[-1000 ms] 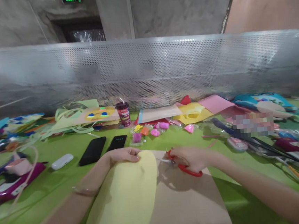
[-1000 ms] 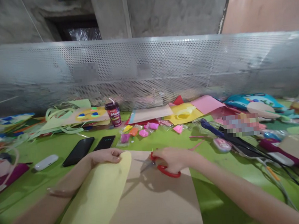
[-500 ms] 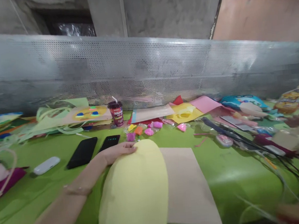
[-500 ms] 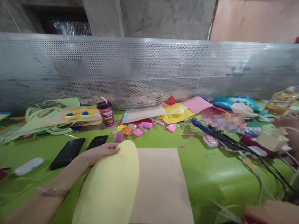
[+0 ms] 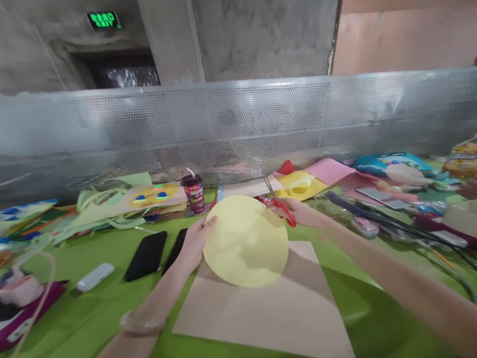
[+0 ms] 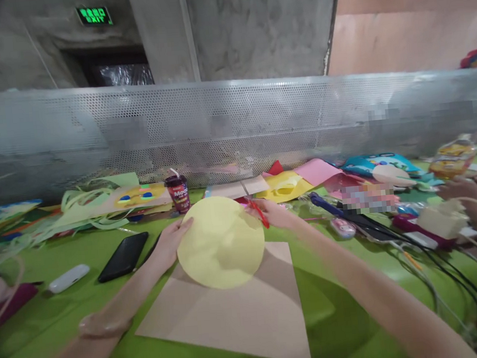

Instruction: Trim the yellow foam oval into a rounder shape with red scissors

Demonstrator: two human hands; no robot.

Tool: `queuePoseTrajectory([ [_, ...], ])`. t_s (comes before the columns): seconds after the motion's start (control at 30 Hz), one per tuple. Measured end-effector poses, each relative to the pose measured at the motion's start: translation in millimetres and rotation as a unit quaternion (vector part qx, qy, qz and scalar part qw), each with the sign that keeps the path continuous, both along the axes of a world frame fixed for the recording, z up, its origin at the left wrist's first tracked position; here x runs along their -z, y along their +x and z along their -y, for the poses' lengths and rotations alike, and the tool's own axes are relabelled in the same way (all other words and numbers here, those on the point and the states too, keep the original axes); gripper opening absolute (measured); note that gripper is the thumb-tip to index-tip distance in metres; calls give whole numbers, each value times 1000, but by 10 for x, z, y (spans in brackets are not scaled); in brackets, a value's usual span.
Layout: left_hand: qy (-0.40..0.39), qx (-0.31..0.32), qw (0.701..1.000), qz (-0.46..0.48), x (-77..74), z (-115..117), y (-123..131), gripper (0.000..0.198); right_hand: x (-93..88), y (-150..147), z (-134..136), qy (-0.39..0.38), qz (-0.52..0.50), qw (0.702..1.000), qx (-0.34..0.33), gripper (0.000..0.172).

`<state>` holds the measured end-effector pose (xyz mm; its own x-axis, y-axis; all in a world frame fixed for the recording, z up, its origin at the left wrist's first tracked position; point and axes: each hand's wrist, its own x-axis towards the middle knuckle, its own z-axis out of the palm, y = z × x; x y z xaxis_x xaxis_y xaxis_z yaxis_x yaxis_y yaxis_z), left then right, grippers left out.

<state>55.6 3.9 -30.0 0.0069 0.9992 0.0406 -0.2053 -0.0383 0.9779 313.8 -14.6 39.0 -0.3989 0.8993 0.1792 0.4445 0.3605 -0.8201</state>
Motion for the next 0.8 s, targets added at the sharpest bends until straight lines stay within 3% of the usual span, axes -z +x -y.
queuePoseTrajectory([
  [0.07,7,-8,1000,12,2,-10,4,26,128,-50,-135,7,-58,998,-15,27],
  [0.17,15,-4,1000,21,-1,-18,22,25,311,-35,-280,21,-139,989,48,35],
  [0.23,14,7,1000,21,-8,-19,35,26,383,-1,-329,7,-155,987,51,36],
  [0.47,-5,54,998,39,-2,-54,46,30,411,73,-261,-46,-94,995,10,28],
  [0.67,-29,63,991,117,1,-57,43,35,456,94,-308,-15,-158,985,71,26],
  [0.8,-41,82,994,66,29,-43,60,38,480,131,-322,-3,-156,984,82,25],
])
